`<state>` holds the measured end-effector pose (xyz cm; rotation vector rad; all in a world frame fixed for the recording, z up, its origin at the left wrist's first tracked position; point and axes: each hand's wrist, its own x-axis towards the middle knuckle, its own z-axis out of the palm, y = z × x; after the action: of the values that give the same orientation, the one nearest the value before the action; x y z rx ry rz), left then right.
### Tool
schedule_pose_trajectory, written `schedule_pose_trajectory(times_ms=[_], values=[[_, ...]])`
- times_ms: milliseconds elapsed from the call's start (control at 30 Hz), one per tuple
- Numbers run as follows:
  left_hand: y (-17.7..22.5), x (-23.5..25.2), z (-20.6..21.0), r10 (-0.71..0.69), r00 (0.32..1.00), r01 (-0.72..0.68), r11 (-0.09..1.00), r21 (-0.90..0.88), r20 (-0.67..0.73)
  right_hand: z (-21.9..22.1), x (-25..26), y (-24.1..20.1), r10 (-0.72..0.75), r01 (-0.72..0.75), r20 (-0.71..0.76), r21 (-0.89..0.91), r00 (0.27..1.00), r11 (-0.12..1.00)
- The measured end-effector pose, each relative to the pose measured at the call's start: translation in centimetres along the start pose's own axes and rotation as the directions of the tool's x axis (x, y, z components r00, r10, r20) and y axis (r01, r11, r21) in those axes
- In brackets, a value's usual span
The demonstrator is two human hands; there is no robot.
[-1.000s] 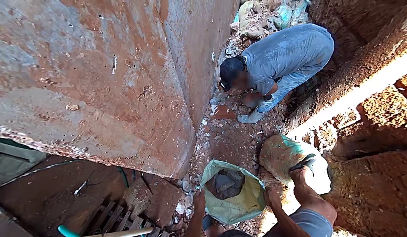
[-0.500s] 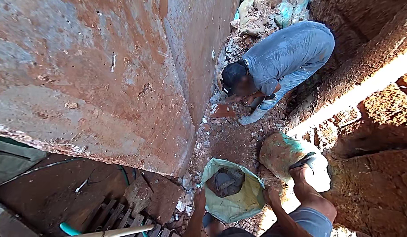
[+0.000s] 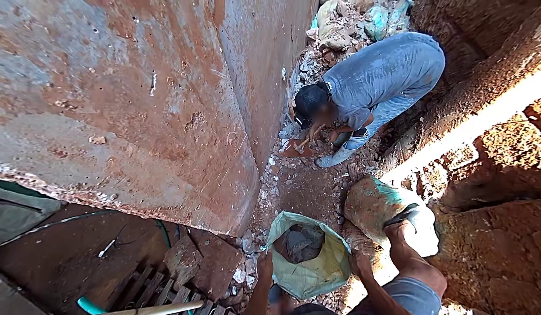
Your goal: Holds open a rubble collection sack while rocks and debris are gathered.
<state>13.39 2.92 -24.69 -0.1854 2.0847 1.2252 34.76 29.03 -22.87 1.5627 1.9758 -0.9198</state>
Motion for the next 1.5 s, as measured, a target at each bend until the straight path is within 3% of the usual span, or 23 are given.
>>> schedule_pose_trajectory(times_ms=[667, 1500], values=[[-0.22, 0.45, -0.37, 0.009, 1.000, -0.009, 1.000, -0.002, 0.016, -0.09, -0.19, -0.22, -0.008, 0.009, 0.023, -0.056, 1.000, 0.998], [-0.45, 0.32, -0.17, -0.006, 1.000, 0.007, 0.999, -0.033, 0.016, 0.70, -0.51, 0.27, -0.006, 0.006, -0.002, 0.023, 1.000, 1.000]])
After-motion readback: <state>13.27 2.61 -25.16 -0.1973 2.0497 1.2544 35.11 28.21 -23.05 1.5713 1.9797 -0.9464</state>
